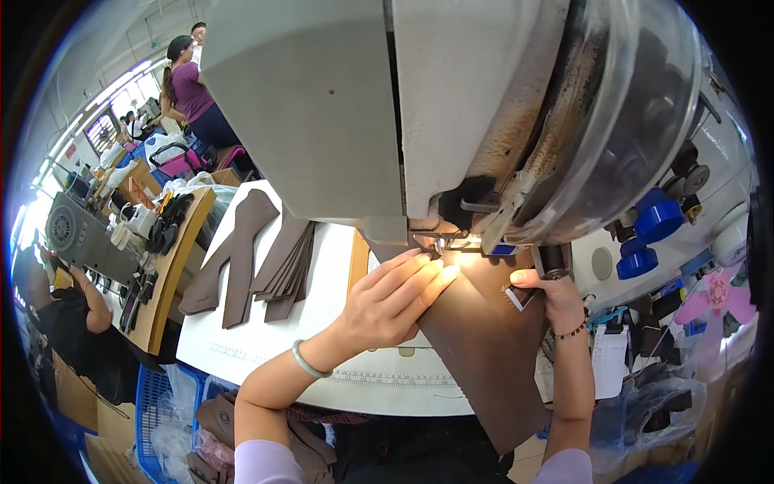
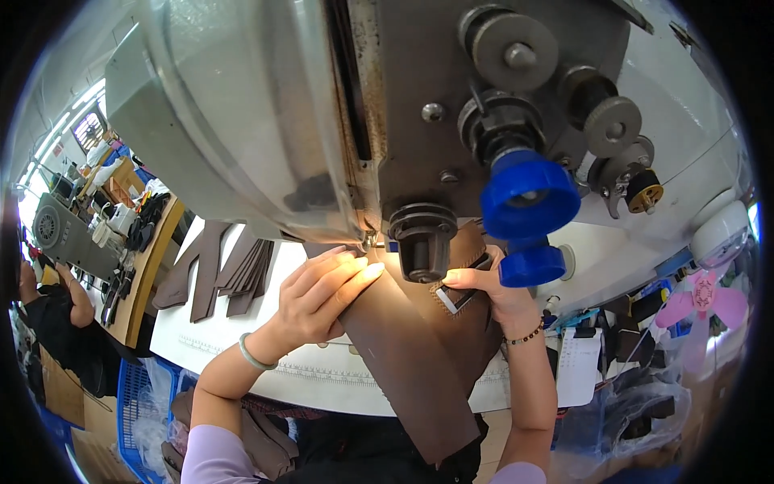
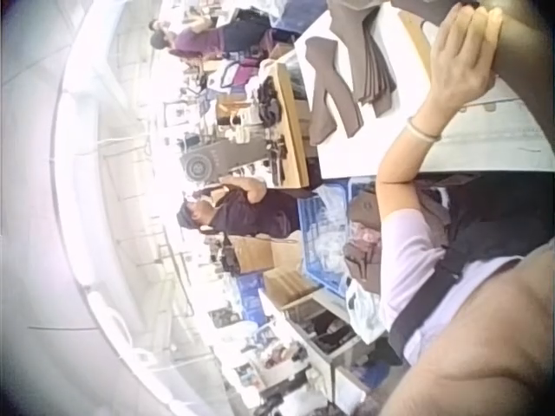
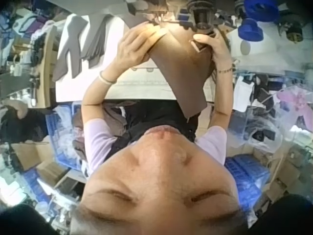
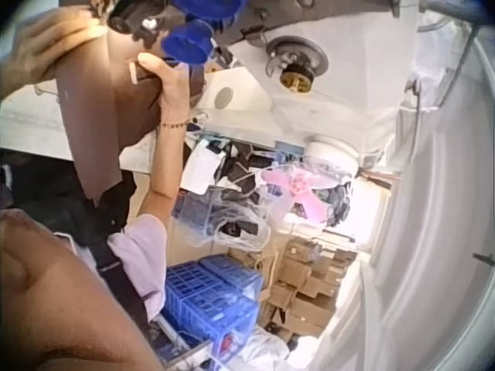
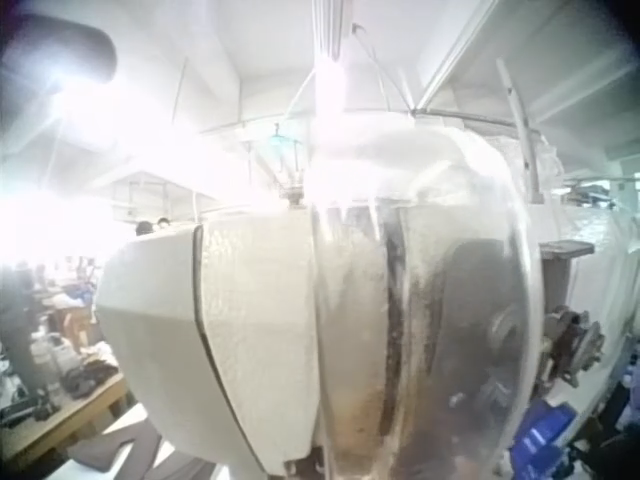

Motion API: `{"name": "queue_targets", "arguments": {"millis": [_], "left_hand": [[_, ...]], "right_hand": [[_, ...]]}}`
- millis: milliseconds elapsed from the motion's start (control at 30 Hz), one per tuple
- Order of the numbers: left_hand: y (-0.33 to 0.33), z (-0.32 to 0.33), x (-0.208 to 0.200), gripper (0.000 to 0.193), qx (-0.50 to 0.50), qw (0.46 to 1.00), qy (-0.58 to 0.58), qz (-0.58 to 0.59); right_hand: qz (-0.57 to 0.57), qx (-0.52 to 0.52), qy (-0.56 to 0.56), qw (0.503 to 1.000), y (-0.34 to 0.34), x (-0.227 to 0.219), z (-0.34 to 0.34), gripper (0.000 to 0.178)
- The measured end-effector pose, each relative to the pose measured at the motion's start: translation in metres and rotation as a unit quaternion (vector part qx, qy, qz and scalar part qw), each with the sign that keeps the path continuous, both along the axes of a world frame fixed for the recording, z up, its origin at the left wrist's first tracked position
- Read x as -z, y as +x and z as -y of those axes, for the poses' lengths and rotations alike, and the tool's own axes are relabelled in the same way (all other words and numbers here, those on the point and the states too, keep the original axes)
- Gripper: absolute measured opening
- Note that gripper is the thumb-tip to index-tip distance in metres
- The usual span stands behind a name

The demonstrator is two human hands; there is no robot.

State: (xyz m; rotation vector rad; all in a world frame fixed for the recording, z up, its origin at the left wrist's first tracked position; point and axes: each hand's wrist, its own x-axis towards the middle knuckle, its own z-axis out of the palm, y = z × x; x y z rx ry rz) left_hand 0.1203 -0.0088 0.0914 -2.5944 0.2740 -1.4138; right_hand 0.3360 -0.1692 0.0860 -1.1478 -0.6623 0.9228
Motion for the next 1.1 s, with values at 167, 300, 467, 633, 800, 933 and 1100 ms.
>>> {"name": "queue_targets", "arguments": {"millis": [167, 300, 467, 633, 800, 933, 1100], "left_hand": [[0.002, -0.001, 0.002, 0.033, -0.002, 1.0, -0.014, 0.016], [0.0, -0.001, -0.002, 0.032, 0.003, 1.0, -0.016, 0.005], [-0.005, 0.004, -0.008, 0.044, 0.016, 0.998, -0.048, -0.031], [-0.006, 0.005, -0.009, 0.041, 0.004, 0.999, -0.026, -0.027], [-0.005, -0.001, 0.0, 0.038, 0.01, 1.0, -0.008, -0.016], [-0.007, -0.004, -0.003, 0.037, 0.024, 1.0, -0.002, -0.009], [-0.008, -0.003, -0.006, 0.035, 0.016, 1.0, 0.002, -0.011]], "right_hand": [[-0.028, -0.011, -0.011, 0.999, -0.008, -0.006, 0.002, 0.041], [-0.026, -0.01, -0.009, 1.0, -0.012, -0.003, 0.004, 0.04], [0.027, 0.019, 0.039, 0.999, -0.025, 0.003, 0.003, 0.049], [-0.044, -0.006, 0.039, 0.998, -0.034, -0.001, 0.008, 0.036], [-0.046, -0.009, 0.068, 0.997, -0.042, 0.003, 0.007, 0.026], [-0.034, 0.0, 0.072, 0.997, -0.05, 0.009, 0.009, 0.019], [-0.041, 0.013, 0.078, 0.996, -0.058, 0.01, 0.01, 0.017]]}}
